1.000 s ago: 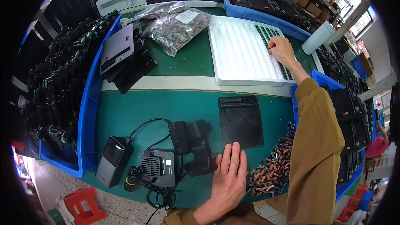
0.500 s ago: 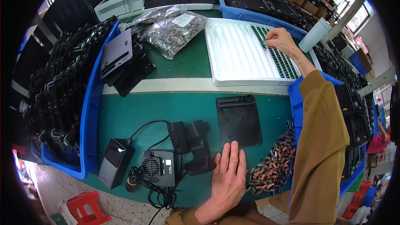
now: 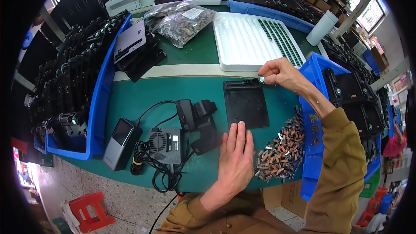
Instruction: The person takes a black plastic base from a blue bin, places it on the table, and inserts a green circular component from a white tray and a metal clip into it. After completing the assembly, the person places the finished base back into the blue bin and repeats the process.
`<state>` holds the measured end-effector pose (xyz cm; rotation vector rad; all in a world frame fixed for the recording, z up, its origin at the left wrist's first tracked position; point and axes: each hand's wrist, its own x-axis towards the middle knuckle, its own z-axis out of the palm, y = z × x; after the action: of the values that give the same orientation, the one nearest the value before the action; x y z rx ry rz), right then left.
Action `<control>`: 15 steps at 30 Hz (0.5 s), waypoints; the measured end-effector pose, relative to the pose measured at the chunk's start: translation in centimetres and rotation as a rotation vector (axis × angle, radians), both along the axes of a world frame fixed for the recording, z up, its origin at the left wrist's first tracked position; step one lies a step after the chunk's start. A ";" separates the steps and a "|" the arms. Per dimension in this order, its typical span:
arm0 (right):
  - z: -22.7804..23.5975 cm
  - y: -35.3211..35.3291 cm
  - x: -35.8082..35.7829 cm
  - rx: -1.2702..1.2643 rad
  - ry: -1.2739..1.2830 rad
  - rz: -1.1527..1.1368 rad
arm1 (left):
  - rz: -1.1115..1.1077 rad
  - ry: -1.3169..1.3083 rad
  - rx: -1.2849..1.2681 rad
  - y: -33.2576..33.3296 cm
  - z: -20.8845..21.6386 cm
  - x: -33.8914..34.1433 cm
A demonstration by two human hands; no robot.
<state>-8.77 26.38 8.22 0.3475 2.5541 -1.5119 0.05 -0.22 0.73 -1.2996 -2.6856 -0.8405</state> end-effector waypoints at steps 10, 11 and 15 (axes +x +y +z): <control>-2.2 -1.3 -0.5 0.037 0.040 -0.026 | 0.005 0.017 0.055 -0.1 -0.3 0.3; -2.2 -1.3 -0.6 0.008 0.040 -0.036 | 0.006 0.018 0.053 -0.1 -0.1 0.2; -1.6 -1.7 -0.5 -0.049 0.035 -0.069 | 0.005 0.027 0.043 -0.2 -0.1 0.2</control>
<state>-9.28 24.65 6.66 0.4104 2.5510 -1.6155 0.20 -0.37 0.60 -1.2848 -2.6343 -0.8686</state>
